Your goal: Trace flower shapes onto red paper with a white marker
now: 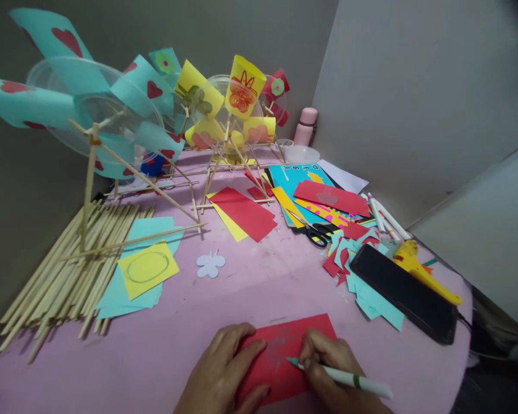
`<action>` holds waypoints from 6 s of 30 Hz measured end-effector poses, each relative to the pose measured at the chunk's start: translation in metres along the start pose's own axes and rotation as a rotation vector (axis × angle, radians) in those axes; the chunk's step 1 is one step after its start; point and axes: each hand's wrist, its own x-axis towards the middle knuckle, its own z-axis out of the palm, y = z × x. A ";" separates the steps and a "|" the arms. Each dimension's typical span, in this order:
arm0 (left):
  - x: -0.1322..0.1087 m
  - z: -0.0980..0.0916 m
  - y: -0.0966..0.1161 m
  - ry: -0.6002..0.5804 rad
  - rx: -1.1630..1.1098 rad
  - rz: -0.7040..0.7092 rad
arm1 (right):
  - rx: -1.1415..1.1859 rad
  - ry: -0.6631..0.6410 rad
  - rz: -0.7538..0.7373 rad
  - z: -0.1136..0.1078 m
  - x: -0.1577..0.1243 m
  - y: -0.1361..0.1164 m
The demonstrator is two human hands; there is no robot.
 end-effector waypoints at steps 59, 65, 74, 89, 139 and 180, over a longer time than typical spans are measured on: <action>-0.001 0.001 -0.001 0.005 0.042 0.036 | -0.228 0.181 -0.004 0.007 -0.006 0.006; -0.002 0.007 -0.004 0.022 0.011 0.036 | -0.239 0.214 0.016 0.008 -0.007 0.008; -0.005 0.009 -0.005 0.011 -0.010 0.023 | -0.214 0.292 0.014 0.009 -0.008 0.006; -0.007 0.009 -0.004 0.010 -0.007 0.017 | -0.093 0.306 0.074 0.008 -0.009 0.008; 0.026 0.012 0.010 -0.209 -0.013 -0.051 | -0.061 0.245 0.026 -0.001 -0.007 0.016; 0.026 0.014 0.009 -0.224 -0.027 -0.054 | -0.140 0.082 -0.035 -0.004 -0.011 0.012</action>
